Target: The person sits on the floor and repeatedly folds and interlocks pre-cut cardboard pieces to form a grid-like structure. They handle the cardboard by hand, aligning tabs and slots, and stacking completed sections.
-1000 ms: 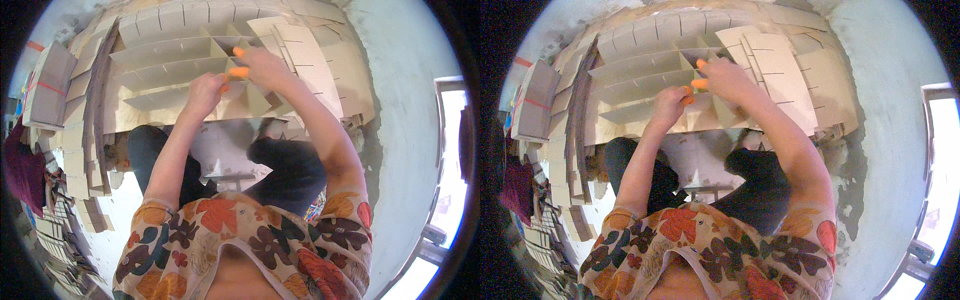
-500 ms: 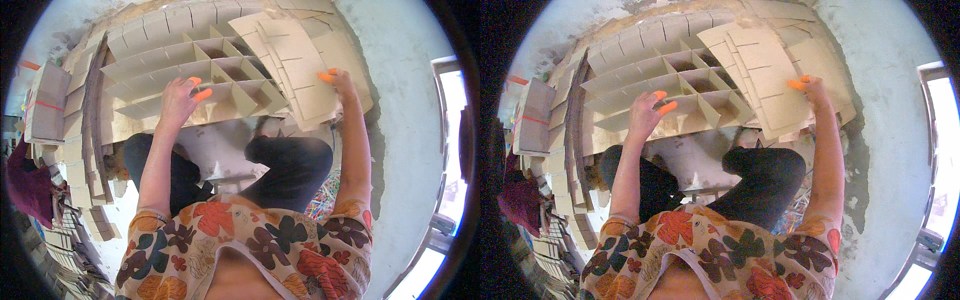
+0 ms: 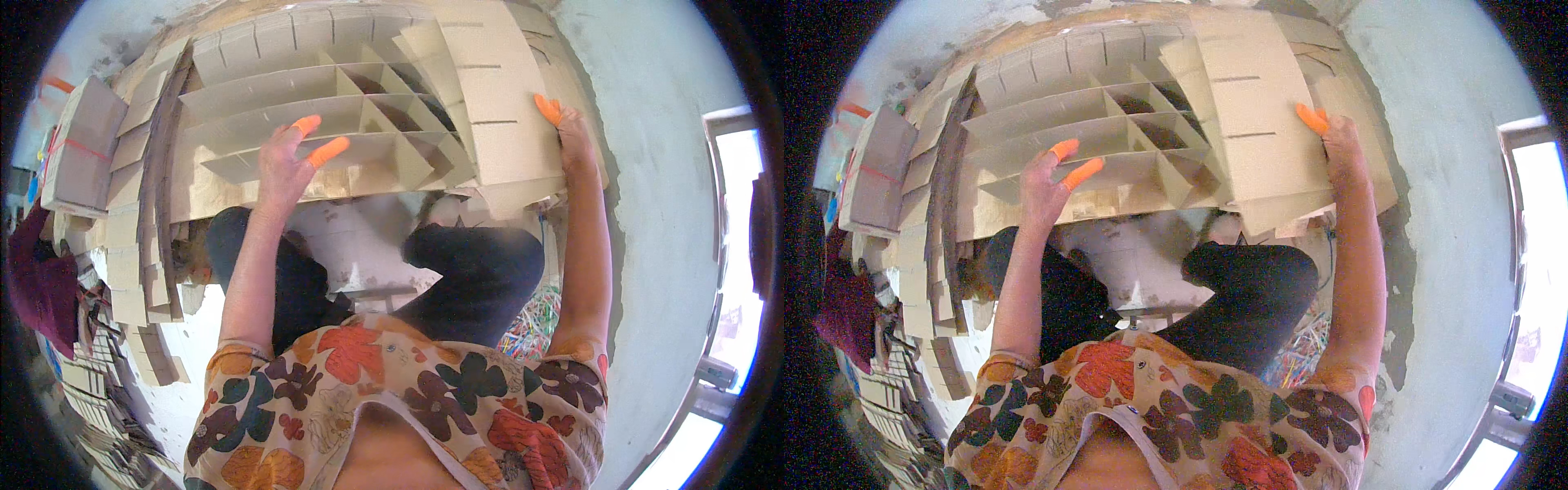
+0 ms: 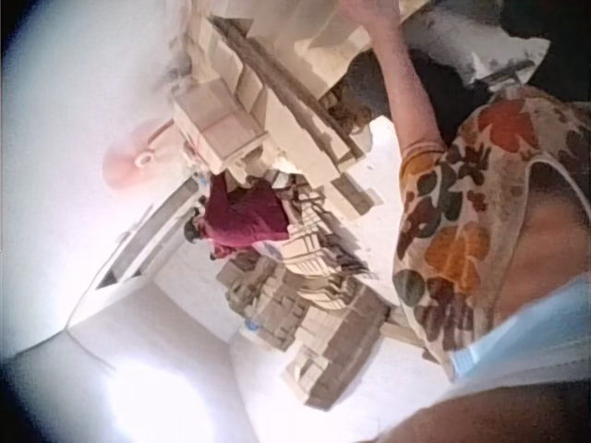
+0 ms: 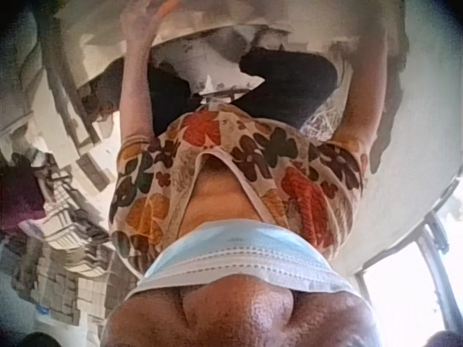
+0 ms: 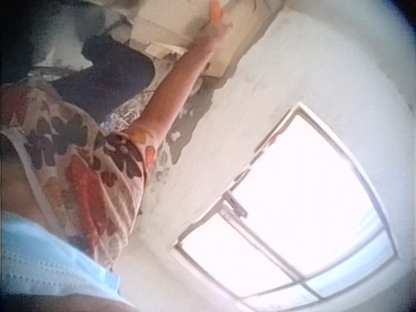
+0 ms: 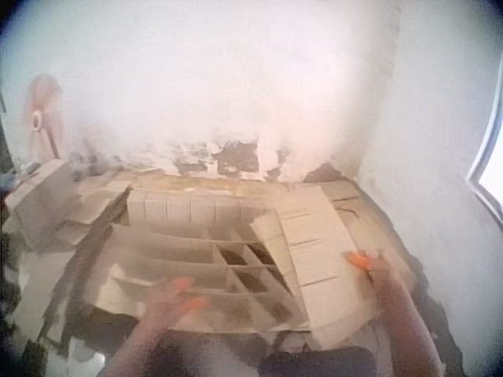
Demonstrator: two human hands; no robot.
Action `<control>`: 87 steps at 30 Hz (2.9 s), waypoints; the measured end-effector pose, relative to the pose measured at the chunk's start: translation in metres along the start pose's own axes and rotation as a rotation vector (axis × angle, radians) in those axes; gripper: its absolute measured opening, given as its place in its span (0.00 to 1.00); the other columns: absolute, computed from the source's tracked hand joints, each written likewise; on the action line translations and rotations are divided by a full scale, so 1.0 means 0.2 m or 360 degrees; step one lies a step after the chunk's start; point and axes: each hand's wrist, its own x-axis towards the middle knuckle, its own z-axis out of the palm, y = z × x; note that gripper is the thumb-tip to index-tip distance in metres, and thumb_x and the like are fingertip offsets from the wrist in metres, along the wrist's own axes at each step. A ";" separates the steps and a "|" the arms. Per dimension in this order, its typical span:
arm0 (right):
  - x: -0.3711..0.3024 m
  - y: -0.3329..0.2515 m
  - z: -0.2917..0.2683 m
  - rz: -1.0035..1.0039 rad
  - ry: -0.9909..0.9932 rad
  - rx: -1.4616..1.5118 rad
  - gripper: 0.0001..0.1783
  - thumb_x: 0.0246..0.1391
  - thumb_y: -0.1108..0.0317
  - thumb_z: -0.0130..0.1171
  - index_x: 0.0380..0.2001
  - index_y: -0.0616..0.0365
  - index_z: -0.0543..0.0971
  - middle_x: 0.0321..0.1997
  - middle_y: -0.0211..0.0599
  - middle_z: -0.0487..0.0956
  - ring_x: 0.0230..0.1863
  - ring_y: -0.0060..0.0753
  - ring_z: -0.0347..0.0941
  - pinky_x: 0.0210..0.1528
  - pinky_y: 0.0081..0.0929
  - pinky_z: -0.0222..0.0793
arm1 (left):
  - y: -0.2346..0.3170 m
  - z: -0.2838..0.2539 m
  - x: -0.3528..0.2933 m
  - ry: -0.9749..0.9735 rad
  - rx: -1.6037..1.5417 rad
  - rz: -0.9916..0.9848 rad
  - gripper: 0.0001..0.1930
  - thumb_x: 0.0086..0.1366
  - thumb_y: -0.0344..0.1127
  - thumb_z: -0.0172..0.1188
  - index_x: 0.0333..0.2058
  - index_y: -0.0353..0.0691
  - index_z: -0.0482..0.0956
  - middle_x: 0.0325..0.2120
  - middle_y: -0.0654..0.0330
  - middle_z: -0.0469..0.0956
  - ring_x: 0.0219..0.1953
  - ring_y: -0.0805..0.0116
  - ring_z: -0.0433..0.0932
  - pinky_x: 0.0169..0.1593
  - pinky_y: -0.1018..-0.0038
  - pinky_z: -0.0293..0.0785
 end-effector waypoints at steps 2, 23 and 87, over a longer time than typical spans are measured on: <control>-0.11 -0.08 0.18 -0.0149 -0.0071 0.0183 0.21 0.56 0.58 0.45 0.43 0.65 0.74 0.36 0.40 0.76 0.34 0.27 0.73 0.35 0.24 0.70 | 0.13 0.04 0.00 0.0024 -0.0985 -0.0448 0.17 0.54 0.36 0.64 0.40 0.34 0.76 0.34 0.56 0.79 0.37 0.65 0.78 0.41 0.72 0.74; -0.23 -0.43 0.93 -0.1137 -0.0472 -0.0841 0.30 0.46 0.69 0.64 0.54 0.57 0.69 0.43 0.48 0.78 0.38 0.27 0.76 0.42 0.25 0.69 | -0.69 -0.57 -0.40 0.0738 -0.1956 -0.0743 0.11 0.58 0.28 0.59 0.41 0.39 0.73 0.36 0.62 0.77 0.40 0.71 0.75 0.45 0.74 0.72; -0.37 -0.42 1.37 -0.1305 -0.0851 -0.1061 0.33 0.44 0.78 0.57 0.57 0.64 0.61 0.41 0.60 0.74 0.45 0.60 0.69 0.44 0.38 0.66 | -0.38 -0.29 -0.06 0.0054 0.0656 0.0163 0.05 0.47 0.30 0.61 0.26 0.39 0.77 0.24 0.58 0.77 0.31 0.58 0.72 0.40 0.65 0.66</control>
